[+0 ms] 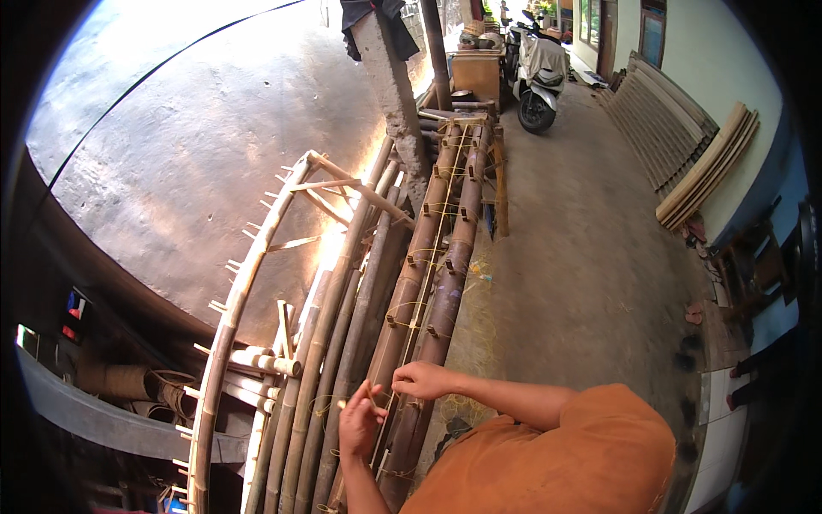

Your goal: The person sits on the ground and uses a knife to scrape and sharpen a long bamboo strip. After finishing, they stand, walk through a cluttered outdoor area into a workshop, and place the strip on a bamboo rack, securing it with yellow string.

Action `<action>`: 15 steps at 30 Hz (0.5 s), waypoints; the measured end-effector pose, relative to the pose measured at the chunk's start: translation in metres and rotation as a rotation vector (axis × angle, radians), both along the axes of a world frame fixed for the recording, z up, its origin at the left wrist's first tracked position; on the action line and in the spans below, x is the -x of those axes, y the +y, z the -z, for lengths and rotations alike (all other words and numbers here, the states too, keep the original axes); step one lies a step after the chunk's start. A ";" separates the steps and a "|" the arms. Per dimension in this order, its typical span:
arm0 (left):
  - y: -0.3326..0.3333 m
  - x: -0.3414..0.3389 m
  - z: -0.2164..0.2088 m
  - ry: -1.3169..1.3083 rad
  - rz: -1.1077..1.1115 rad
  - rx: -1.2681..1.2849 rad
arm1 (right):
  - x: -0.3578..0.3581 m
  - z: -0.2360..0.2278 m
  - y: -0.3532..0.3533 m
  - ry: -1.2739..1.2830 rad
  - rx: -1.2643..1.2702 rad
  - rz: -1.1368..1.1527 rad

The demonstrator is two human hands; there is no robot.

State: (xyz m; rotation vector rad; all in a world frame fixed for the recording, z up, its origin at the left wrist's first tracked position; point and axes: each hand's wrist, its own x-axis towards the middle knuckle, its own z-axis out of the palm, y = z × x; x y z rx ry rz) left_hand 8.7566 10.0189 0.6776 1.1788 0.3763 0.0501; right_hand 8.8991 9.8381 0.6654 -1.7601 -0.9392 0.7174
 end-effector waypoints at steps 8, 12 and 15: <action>-0.046 -0.019 -0.007 -0.152 -0.145 -1.188 | -0.001 -0.007 0.000 -0.616 -0.316 0.087; -0.077 -0.014 -0.068 -0.186 -0.353 -0.880 | -0.011 -0.048 -0.025 0.062 -0.189 -0.312; -0.118 0.002 -0.072 -0.276 -0.484 -0.729 | -0.007 -0.091 -0.064 0.399 -0.413 -0.245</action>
